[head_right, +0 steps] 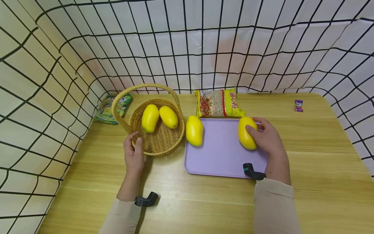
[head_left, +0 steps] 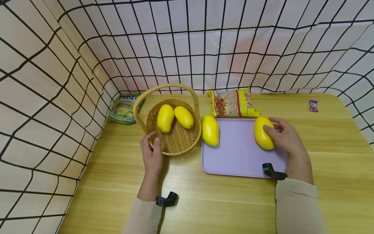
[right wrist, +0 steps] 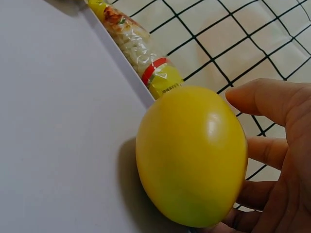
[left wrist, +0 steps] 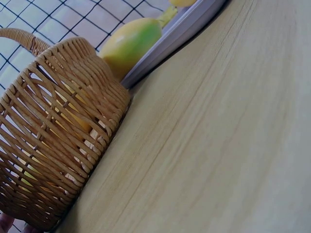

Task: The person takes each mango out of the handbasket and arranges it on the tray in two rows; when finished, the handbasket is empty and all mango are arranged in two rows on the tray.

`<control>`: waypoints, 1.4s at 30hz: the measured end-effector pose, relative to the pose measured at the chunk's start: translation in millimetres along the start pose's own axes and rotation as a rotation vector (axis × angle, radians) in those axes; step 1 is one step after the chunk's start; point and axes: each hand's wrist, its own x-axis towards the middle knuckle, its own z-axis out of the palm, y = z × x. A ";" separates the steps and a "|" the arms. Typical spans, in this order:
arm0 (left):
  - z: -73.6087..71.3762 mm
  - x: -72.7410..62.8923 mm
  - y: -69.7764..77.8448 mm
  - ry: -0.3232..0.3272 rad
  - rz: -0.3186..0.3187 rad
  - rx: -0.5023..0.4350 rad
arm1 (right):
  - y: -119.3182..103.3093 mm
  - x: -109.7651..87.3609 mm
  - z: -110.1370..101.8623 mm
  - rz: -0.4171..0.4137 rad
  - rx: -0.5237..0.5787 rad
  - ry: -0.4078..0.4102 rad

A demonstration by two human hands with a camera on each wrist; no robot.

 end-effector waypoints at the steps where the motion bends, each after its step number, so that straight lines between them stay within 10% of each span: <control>1: 0.0 0.2 -0.2 -0.001 0.000 -0.003 | 0.0 0.2 0.0 -0.003 -0.003 0.002; 24: 1.0 1.2 0.0 -0.001 0.010 0.012 | -0.9 1.6 -0.4 -0.015 0.010 0.012; 42: 0.6 1.3 -0.8 0.006 0.000 0.013 | -34.2 -32.0 -14.5 -0.101 0.094 0.241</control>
